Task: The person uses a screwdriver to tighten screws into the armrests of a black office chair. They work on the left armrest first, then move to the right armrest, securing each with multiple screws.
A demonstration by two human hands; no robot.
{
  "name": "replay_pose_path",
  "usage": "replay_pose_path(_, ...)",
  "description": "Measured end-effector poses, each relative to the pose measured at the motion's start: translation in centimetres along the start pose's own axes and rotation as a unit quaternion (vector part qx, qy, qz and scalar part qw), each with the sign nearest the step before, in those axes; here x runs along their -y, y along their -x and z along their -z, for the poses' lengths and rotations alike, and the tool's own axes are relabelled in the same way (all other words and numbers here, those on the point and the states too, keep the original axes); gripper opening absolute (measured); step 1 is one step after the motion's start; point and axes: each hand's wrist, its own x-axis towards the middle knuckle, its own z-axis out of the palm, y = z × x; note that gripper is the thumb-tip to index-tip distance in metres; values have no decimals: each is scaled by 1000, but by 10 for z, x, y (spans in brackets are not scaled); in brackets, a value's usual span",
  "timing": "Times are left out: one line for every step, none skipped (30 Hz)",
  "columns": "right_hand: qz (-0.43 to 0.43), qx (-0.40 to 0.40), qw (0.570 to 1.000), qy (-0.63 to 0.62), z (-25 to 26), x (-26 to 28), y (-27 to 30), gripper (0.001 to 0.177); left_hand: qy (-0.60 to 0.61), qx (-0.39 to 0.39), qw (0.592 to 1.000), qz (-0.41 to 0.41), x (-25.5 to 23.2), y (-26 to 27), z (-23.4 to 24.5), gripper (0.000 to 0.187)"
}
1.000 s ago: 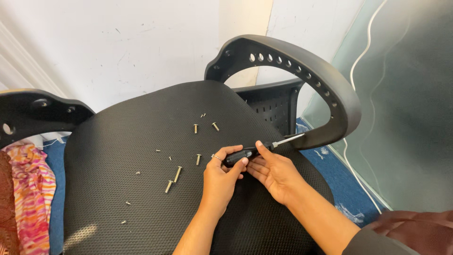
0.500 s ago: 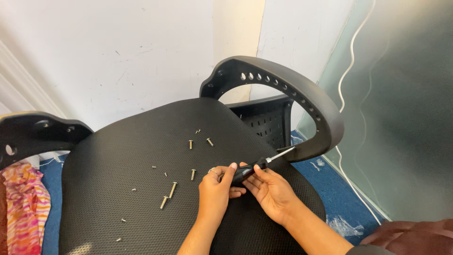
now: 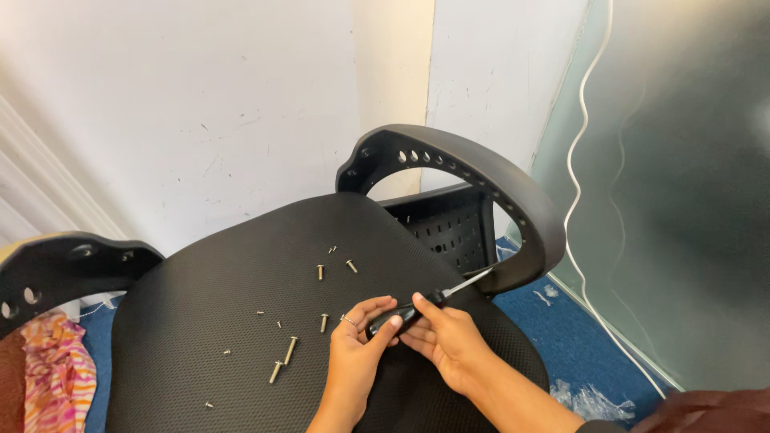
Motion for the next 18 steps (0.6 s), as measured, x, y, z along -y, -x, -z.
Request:
replay_pose_path(2, 6, 1000, -11, 2, -1, -1, 35, 14, -8, 1000, 19, -2, 0, -1, 35)
replay_pose_path(1, 13, 1000, -23, 3, -3, -2, 33, 27, -17, 999, 40, -4, 0, -2, 36)
replay_pose_path(1, 20, 999, -34, 4, -3, -3, 31, 18, -34, 999, 34, -6, -1, -4, 33)
replay_pose_path(0, 39, 998, -52, 5, -3, -3, 30, 10, -52, 998, 30, -6, -1, -8, 31)
replay_pose_path(-2, 58, 996, -70, 7, -2, -2, 30, 2, -71, 997, 25, -6, -1, -10, 29)
replay_pose_path(-4, 76, 993, -88, 9, -3, 0, 31, -57, -97, 993, 30, -5, 0, -14, 29)
replay_pose_path(-8, 73, 993, -89, 9, -3, 1, 29, -117, -123, 985, 35, -3, 0, -18, 30)
replay_pose_path(-13, 68, 993, -92, 9, -2, 2, 27, -177, -147, 972, 40, -1, 1, -21, 33)
replay_pose_path(-17, 63, 993, -96, 9, -2, 3, 26, -196, -139, 969, 61, 0, 1, -22, 34)
replay_pose_path(-12, 71, 992, -101, 9, 0, 5, 26, -214, -133, 964, 81, 0, 1, -21, 34)
replay_pose_path(-6, 79, 991, -107, 8, 2, 6, 26, -233, -127, 959, 100, 0, 1, -19, 35)
replay_pose_path(-2, 89, 990, -112, 7, 3, 7, 27, -195, -115, 971, 82, 1, 1, -17, 33)
replay_pose_path(-13, 72, 992, -105, 6, 5, 8, 33, -157, -103, 980, 64, 2, 0, -15, 31)
replay_pose_path(-24, 55, 993, -97, 5, 9, 7, 39, -120, -90, 988, 45, 3, 0, -13, 30)
replay_pose_path(-35, 38, 995, -90, 4, 11, 6, 45, -117, -91, 988, 39, 5, 1, -11, 29)
replay_pose_path(-30, 25, 997, -65, 2, 11, 5, 44, -115, -92, 989, 33, 6, 1, -9, 30)
replay_pose_path(-26, 12, 999, -41, -1, 10, 4, 43, -113, -92, 989, 26, 7, 1, -7, 33)
replay_pose_path(-21, -1, 1000, -15, -2, 9, 3, 43, -106, -81, 991, 4, 8, 1, -6, 35)
